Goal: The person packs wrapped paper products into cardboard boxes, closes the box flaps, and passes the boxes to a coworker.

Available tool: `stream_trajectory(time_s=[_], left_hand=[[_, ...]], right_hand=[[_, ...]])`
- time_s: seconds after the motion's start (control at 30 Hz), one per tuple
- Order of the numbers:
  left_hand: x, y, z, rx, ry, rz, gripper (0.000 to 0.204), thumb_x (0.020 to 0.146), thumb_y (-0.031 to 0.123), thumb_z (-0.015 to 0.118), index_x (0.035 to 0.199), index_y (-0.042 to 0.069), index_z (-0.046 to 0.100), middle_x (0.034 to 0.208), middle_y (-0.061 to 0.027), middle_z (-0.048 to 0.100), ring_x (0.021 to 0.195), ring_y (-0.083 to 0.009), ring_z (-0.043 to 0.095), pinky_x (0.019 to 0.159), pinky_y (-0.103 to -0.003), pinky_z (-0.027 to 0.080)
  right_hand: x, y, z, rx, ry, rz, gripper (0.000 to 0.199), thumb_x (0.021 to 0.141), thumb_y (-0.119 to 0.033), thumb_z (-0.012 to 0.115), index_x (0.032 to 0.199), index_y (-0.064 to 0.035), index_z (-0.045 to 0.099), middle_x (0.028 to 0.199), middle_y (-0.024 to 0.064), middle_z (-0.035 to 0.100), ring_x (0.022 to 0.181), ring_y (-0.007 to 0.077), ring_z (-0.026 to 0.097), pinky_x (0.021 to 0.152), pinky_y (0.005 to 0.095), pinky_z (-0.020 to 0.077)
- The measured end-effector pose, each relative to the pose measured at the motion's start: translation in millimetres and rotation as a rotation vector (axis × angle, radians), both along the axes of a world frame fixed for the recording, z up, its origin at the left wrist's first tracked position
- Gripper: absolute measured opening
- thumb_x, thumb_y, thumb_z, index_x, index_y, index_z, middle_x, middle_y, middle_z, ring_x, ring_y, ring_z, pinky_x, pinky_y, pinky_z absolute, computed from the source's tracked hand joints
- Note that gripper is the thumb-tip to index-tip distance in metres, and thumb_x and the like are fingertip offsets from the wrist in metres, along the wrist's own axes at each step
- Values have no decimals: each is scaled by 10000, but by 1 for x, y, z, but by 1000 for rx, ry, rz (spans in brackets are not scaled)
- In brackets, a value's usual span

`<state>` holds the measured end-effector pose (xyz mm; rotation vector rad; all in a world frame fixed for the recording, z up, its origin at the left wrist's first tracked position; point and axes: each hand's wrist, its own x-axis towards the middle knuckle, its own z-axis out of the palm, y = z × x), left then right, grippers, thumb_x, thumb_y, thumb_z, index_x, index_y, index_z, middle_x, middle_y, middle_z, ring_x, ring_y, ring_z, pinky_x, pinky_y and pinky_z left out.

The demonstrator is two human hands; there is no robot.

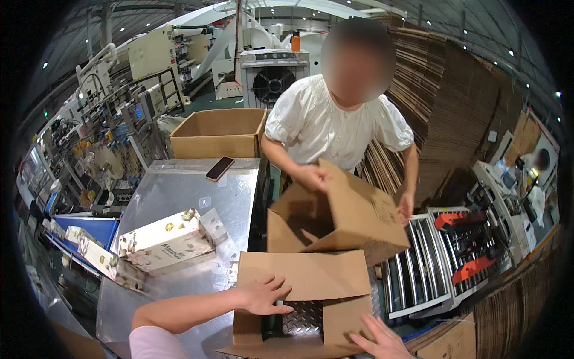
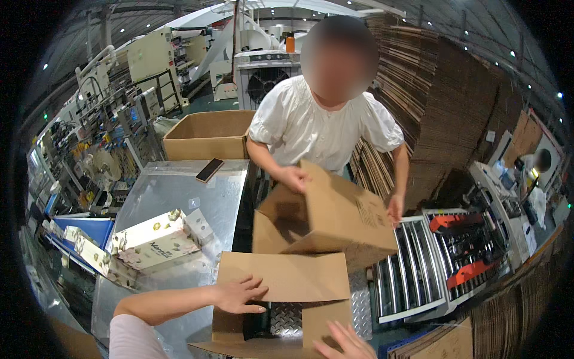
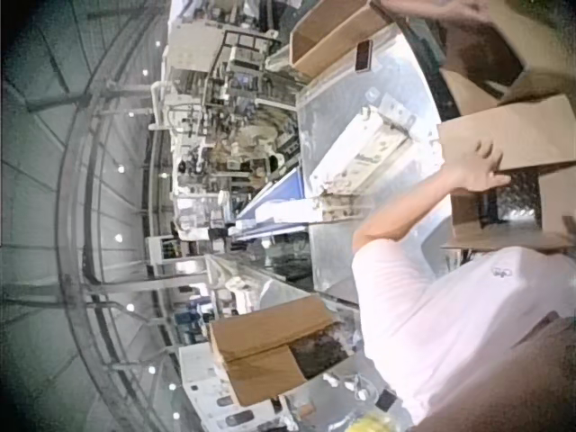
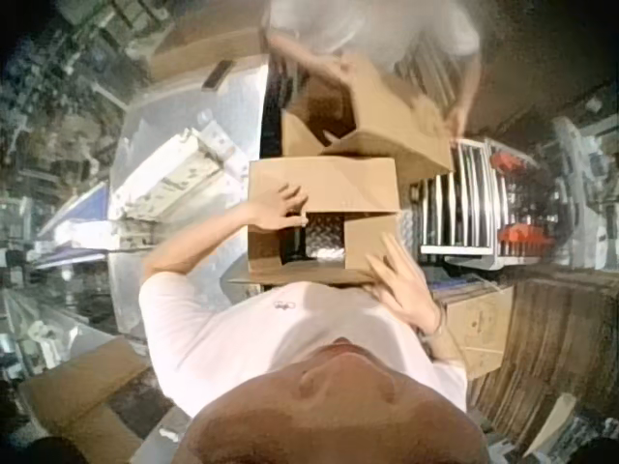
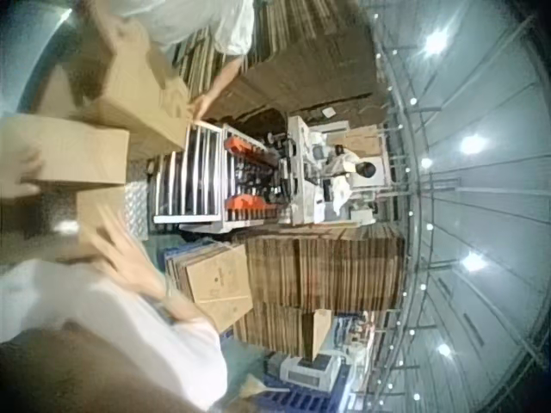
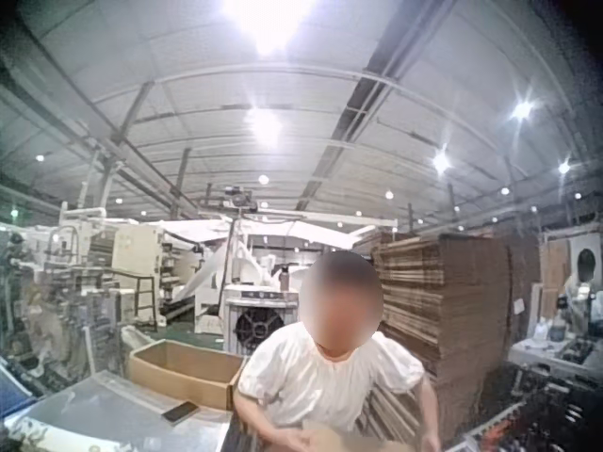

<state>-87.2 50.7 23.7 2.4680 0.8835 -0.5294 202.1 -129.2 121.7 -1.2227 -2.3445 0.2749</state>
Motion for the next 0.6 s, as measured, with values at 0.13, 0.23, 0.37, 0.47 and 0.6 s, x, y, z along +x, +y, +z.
stream_trajectory(time_s=[0.13,0.23,0.37,0.47,0.6], left_hand=[[-8,44,-15,-415,-46,-56,779,901,625,265,1401,28,280,1463,-228,210,1352,-361,217,1097,-420,215],[0,62,-7,-419,-278,253,558,945,513,296,1252,91,495,1241,-193,510,1139,-276,502,922,-360,415],[-21,37,-14,163,-1185,1081,321,945,292,431,1046,24,577,923,-150,657,879,-261,629,771,-356,480],[-18,-31,-102,269,-693,1393,462,872,339,545,1166,-15,507,959,-207,642,950,-315,618,809,-374,479],[70,-64,-299,271,-249,1639,782,784,519,616,1282,-56,437,1052,-219,616,1018,-337,580,876,-359,452]], right_hand=[[-36,94,-52,-40,-385,-76,567,866,-439,520,1342,-143,434,1437,171,307,1340,342,267,1077,551,185],[-14,131,-161,-89,-522,-271,610,873,-480,469,1380,-156,374,1474,171,218,1368,347,180,1078,581,121],[28,138,-169,-128,-472,-193,660,855,-494,479,1386,-122,353,1465,197,220,1364,358,176,1085,565,96],[96,143,-165,-192,-171,-198,579,797,-298,548,1292,-17,441,1384,230,355,1292,374,312,1072,473,235],[280,127,-211,-342,90,-674,562,838,-132,468,1373,-23,335,1436,185,310,1315,335,302,1071,419,254]])
